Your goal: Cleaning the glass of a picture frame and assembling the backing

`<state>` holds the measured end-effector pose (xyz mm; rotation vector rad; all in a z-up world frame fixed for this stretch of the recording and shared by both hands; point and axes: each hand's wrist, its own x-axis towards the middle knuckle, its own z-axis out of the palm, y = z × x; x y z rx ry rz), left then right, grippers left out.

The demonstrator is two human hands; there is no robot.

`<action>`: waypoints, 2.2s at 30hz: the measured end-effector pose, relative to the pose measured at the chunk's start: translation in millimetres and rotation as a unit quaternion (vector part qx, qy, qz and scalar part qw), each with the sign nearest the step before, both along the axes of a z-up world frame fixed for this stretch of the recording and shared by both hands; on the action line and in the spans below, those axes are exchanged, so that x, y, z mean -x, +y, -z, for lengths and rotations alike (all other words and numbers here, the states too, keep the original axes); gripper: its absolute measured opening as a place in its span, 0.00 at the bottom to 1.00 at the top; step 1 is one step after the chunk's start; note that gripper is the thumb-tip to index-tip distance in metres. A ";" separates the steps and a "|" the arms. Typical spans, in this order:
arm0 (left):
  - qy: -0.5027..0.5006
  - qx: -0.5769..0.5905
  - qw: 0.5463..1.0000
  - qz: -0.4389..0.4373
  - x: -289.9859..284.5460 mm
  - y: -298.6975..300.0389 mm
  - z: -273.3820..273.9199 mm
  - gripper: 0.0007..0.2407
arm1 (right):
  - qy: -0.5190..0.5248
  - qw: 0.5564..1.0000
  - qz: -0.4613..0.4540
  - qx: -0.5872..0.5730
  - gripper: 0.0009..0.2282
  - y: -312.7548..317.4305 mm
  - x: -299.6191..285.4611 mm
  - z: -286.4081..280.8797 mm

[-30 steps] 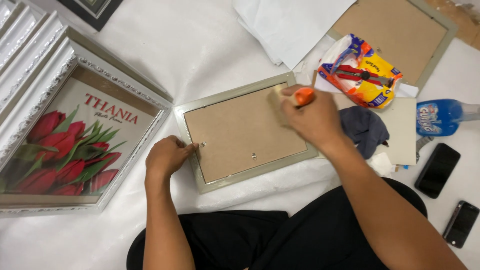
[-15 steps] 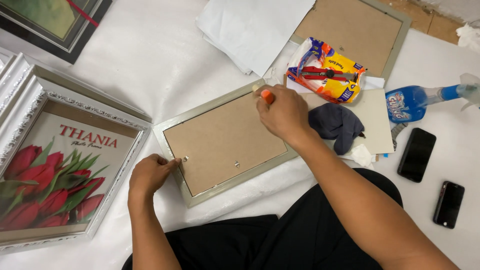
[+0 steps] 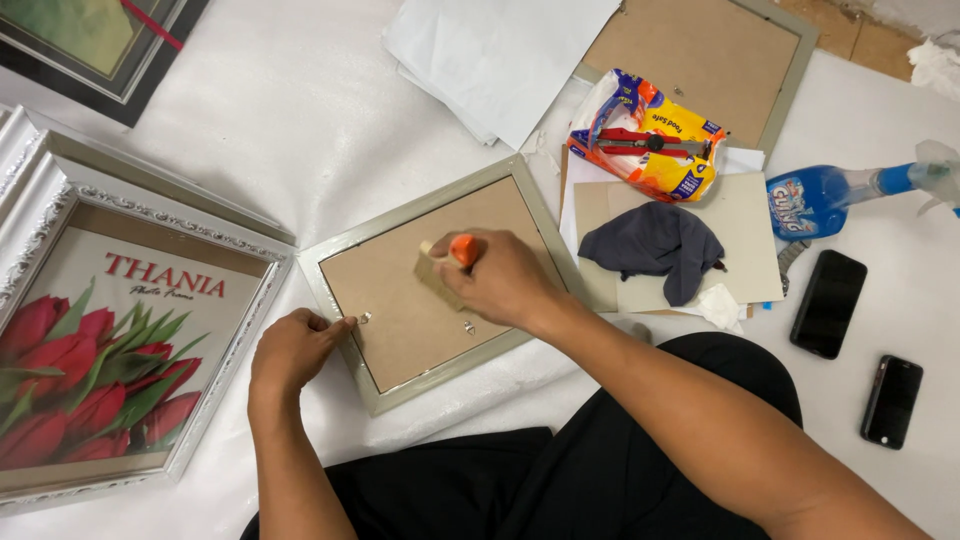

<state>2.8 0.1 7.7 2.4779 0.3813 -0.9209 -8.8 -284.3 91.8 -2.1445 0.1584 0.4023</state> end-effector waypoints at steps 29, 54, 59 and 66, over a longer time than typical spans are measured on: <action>-0.005 -0.047 0.928 0.369 325.1 -119.2 56.5 0.12 | -0.175 0.981 -0.009 0.078 0.13 -21.8 47.8 -25.0; -0.414 -0.121 0.857 0.282 370.7 -122.7 -89.6 0.06 | -0.250 0.954 -0.142 0.090 0.13 2.0 173.4 -172.3; -0.389 -0.201 0.837 0.328 355.3 -125.2 -80.0 0.09 | -0.332 0.906 -0.237 0.110 0.11 -8.4 194.5 -216.6; -0.339 -0.401 0.724 0.447 367.6 -110.8 -72.9 0.13 | -0.416 0.853 -0.279 0.149 0.10 -4.5 202.0 -261.0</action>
